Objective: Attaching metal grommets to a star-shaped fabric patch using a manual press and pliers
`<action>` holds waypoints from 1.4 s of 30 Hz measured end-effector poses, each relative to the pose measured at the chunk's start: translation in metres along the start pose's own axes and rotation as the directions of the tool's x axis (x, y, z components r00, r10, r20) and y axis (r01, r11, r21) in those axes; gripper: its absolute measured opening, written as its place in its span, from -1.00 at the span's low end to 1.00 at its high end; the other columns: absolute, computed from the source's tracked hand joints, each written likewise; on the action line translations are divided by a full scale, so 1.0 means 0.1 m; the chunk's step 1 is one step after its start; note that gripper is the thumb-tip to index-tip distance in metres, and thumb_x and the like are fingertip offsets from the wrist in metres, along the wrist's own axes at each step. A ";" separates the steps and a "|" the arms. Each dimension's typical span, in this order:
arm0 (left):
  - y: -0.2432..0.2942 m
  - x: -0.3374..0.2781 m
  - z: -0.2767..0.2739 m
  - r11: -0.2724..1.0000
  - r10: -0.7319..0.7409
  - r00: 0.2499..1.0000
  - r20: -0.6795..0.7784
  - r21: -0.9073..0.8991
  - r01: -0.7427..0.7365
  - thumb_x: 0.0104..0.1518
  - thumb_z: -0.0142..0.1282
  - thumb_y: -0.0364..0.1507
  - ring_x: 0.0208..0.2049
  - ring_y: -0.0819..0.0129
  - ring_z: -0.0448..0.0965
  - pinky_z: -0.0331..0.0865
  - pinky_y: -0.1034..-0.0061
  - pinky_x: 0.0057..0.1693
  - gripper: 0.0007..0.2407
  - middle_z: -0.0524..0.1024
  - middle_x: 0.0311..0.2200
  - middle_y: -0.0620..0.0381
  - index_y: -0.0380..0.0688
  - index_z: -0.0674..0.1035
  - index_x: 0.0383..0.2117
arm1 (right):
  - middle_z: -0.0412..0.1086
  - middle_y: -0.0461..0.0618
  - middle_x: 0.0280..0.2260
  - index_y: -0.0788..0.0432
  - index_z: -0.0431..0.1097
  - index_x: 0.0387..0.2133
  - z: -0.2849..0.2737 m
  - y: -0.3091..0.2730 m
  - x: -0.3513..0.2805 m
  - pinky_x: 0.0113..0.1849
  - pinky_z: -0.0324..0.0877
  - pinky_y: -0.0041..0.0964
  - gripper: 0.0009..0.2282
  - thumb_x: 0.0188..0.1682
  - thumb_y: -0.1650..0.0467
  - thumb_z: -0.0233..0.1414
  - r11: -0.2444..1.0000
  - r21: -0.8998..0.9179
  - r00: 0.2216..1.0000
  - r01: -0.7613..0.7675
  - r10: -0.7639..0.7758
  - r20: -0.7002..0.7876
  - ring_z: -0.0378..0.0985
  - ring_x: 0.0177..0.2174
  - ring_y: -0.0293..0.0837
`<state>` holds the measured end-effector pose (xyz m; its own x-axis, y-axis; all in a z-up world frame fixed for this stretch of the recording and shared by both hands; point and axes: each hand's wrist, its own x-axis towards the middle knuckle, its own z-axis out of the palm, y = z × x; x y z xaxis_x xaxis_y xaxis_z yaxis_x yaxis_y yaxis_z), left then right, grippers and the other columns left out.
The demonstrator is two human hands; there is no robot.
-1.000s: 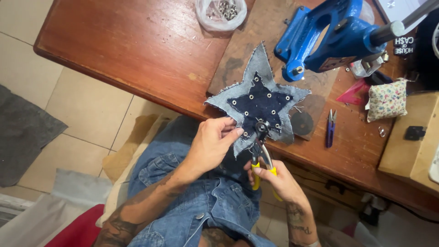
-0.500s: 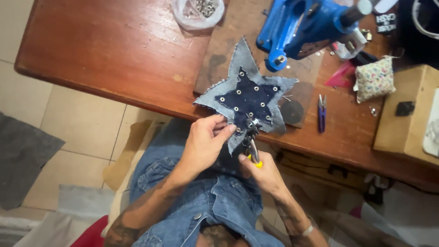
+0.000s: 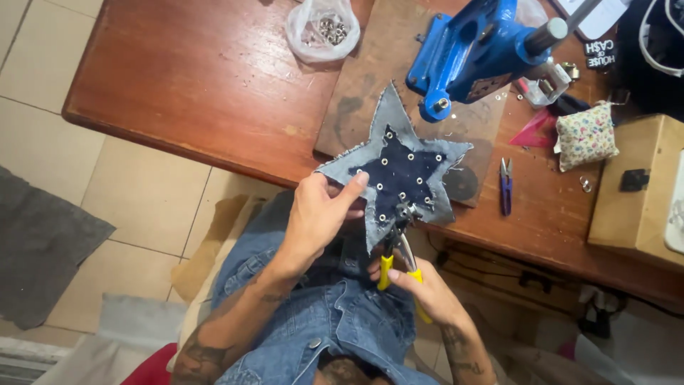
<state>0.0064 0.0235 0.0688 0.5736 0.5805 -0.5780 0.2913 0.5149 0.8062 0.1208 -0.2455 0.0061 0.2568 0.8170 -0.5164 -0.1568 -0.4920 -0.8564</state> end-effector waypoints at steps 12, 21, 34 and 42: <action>-0.41 0.15 -0.01 0.889 0.233 0.909 -0.346 -0.303 -0.343 0.40 0.43 -0.46 -0.26 0.44 0.76 0.96 0.37 -0.09 -0.68 0.82 -0.10 0.12 -0.32 0.81 0.22 | 0.67 0.18 0.16 0.38 0.20 0.62 0.35 0.47 -0.61 0.29 0.58 0.05 -0.02 0.07 0.06 0.49 0.922 0.386 0.995 0.024 -0.060 0.082 0.76 0.20 0.06; -0.64 -0.19 -0.16 0.853 -0.003 0.957 0.292 -0.498 0.154 0.15 0.58 -0.36 -0.09 0.31 0.83 0.75 -0.02 0.43 -0.54 0.85 0.13 -0.14 -0.35 0.73 0.15 | 0.65 -0.08 0.41 0.06 0.58 0.43 0.64 0.61 -0.82 0.49 0.23 -0.15 -0.40 0.15 0.10 0.38 0.998 0.018 0.998 -0.057 0.057 -0.040 0.58 0.45 -0.16; -0.57 0.08 0.11 0.890 0.057 0.982 -0.179 -0.437 -0.132 0.30 0.56 -0.56 -0.34 0.46 0.73 0.69 0.48 -0.16 -0.88 0.83 -0.34 0.00 -0.29 0.76 -0.29 | 0.78 -0.08 0.22 0.12 0.70 0.27 0.42 0.04 -0.41 0.31 0.60 -0.08 -0.60 0.23 0.24 0.23 0.998 0.027 0.985 -0.055 0.058 -0.162 0.85 0.17 -0.14; -0.49 -0.01 0.11 0.922 0.111 0.981 -0.159 -0.352 -0.161 0.20 0.56 -0.62 -0.15 0.39 0.81 0.82 0.39 0.09 -0.76 0.92 -0.12 -0.11 -0.44 0.86 -0.03 | 0.75 -0.12 0.32 0.06 0.80 0.02 0.44 -0.21 -0.09 0.24 0.62 -0.15 -0.69 0.21 0.22 0.16 0.987 0.004 0.953 -0.158 0.153 -0.261 0.90 0.12 -0.14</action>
<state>-0.0004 -0.0093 0.0313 0.4731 0.7269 -0.4978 -0.0931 0.6031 0.7922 0.0803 -0.2291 0.0284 0.4696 0.6246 -0.6239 -0.1993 -0.6135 -0.7642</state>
